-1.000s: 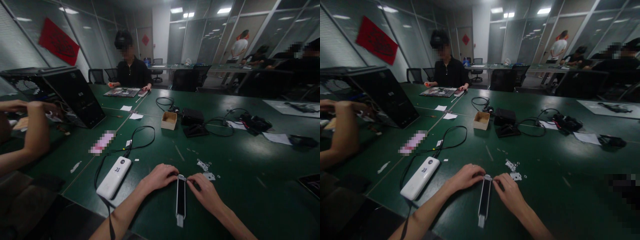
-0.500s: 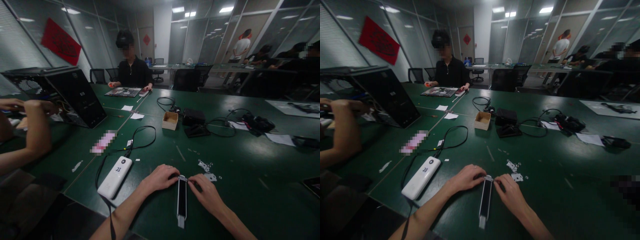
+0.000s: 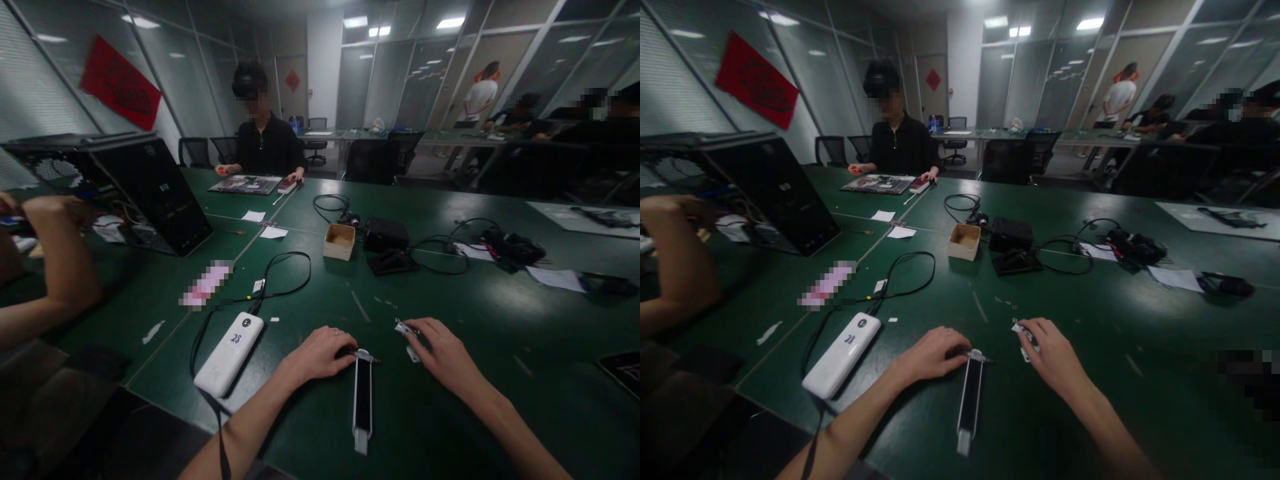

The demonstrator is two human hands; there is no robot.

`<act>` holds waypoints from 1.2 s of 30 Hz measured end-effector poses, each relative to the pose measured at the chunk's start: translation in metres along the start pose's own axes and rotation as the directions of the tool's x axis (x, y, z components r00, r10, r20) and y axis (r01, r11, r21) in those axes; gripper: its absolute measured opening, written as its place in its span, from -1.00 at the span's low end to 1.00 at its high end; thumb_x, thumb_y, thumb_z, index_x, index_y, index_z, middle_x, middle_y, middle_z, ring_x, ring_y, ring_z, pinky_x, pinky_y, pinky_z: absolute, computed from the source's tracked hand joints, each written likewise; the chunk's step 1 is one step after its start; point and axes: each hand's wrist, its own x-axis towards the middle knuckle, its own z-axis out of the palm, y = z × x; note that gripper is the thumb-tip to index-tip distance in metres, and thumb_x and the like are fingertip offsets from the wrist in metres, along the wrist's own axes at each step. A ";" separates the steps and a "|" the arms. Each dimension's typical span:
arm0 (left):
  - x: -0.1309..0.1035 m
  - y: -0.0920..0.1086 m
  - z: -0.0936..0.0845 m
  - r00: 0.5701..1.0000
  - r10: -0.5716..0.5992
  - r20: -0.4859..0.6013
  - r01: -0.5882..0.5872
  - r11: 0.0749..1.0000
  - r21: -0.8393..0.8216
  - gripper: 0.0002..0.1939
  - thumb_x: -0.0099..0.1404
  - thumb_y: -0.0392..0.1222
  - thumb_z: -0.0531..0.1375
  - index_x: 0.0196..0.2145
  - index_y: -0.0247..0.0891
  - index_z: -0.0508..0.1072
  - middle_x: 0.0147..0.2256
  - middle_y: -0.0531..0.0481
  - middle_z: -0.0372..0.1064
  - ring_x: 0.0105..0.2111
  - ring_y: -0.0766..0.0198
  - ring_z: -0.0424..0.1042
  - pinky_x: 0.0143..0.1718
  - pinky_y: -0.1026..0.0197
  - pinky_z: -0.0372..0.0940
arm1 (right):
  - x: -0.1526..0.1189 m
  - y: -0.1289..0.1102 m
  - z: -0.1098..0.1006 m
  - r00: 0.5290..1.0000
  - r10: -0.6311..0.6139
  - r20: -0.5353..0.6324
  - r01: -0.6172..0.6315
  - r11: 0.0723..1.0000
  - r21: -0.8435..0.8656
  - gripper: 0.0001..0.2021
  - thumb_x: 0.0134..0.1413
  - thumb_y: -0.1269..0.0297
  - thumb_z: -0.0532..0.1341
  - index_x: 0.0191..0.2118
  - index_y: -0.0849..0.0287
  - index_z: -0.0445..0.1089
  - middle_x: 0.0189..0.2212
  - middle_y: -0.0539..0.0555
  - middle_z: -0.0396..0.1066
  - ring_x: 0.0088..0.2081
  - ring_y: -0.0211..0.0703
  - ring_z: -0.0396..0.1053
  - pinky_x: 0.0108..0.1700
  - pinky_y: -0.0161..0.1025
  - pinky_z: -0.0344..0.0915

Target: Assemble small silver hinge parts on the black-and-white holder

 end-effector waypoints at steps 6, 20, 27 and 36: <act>-0.001 0.001 -0.002 1.000 0.013 0.012 -0.013 1.000 0.015 -0.83 0.30 -0.20 0.14 -0.15 -0.23 0.40 -0.20 0.00 0.44 -0.19 0.20 0.42 -0.13 0.21 0.23 | 0.021 0.018 -0.009 0.929 0.165 0.332 -0.145 0.986 -0.085 -0.68 0.15 0.21 0.06 -0.03 0.15 0.39 -0.08 0.18 0.36 -0.09 -0.02 0.35 -0.10 -0.09 0.33; -0.001 0.002 -0.005 0.999 0.015 0.033 -0.016 0.999 0.041 -0.83 0.31 -0.19 0.13 -0.14 -0.21 0.40 -0.22 0.00 0.44 -0.20 0.22 0.42 -0.15 0.23 0.23 | 0.037 0.036 -0.011 0.893 0.208 0.400 -0.160 0.976 -0.151 -0.70 0.15 0.28 0.04 -0.06 0.16 0.39 -0.09 0.16 0.37 -0.09 -0.06 0.35 -0.05 -0.16 0.28; -0.001 0.001 -0.003 0.999 0.014 0.035 -0.017 0.998 0.066 -0.83 0.31 -0.18 0.14 -0.15 -0.21 0.41 -0.23 0.01 0.44 -0.22 0.21 0.42 -0.17 0.23 0.24 | 0.037 0.039 -0.013 0.865 0.230 0.446 -0.185 0.972 -0.142 -0.73 0.17 0.26 0.02 -0.14 0.16 0.41 -0.16 0.15 0.41 -0.15 -0.08 0.37 -0.11 -0.19 0.32; 0.000 0.001 -0.003 0.999 -0.001 0.033 -0.001 0.999 0.054 -0.84 0.30 -0.22 0.13 -0.15 -0.20 0.39 -0.25 0.01 0.42 -0.23 0.24 0.40 -0.17 0.23 0.21 | 0.038 0.042 -0.023 0.874 0.226 0.429 -0.180 0.973 -0.145 -0.74 0.16 0.31 0.04 -0.13 0.19 0.41 -0.17 0.16 0.40 -0.15 -0.09 0.37 -0.09 -0.21 0.29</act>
